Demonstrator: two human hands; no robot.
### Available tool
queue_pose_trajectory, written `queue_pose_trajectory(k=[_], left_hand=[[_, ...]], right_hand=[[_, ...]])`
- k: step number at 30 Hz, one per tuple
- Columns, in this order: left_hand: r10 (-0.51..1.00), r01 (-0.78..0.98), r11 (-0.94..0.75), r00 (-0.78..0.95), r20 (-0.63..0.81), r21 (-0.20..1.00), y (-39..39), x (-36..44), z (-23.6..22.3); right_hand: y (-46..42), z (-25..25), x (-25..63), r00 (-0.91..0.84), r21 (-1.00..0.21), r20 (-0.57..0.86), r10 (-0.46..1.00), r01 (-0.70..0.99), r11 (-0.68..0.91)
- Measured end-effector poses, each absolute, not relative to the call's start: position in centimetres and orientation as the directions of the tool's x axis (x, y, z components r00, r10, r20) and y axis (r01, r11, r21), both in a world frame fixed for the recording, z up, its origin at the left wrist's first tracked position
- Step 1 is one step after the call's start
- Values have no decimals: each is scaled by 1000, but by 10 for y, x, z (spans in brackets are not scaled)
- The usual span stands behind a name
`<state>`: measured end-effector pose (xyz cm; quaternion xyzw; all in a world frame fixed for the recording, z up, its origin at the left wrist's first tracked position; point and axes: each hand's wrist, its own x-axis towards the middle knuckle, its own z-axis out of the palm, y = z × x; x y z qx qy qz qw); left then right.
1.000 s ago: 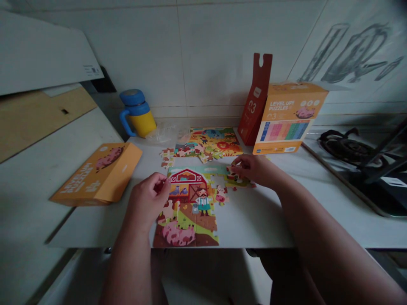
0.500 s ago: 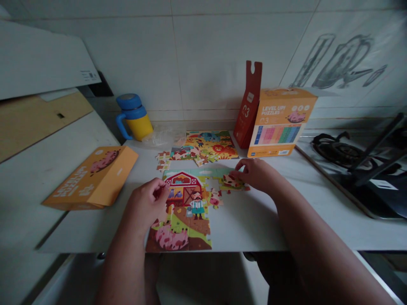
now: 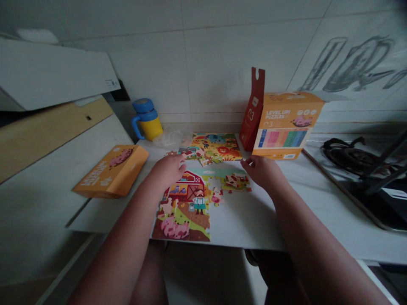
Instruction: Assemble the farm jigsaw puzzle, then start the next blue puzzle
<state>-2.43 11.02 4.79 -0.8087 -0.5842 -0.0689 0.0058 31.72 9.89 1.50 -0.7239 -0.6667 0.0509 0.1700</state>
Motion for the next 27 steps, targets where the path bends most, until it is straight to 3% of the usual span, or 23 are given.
queue_pose_trajectory(k=[9, 19, 27], left_hand=[[947, 955, -293, 284, 153, 44, 176, -6, 5], [942, 937, -287, 238, 237, 198, 187, -28, -5], [944, 909, -249, 150, 295, 334, 185, -31, -6]], right_hand=[[99, 17, 313, 52, -319, 110, 993, 948, -15], [97, 21, 322, 164, -283, 155, 974, 952, -115], [97, 20, 317, 57, -291, 67, 996, 956, -35]])
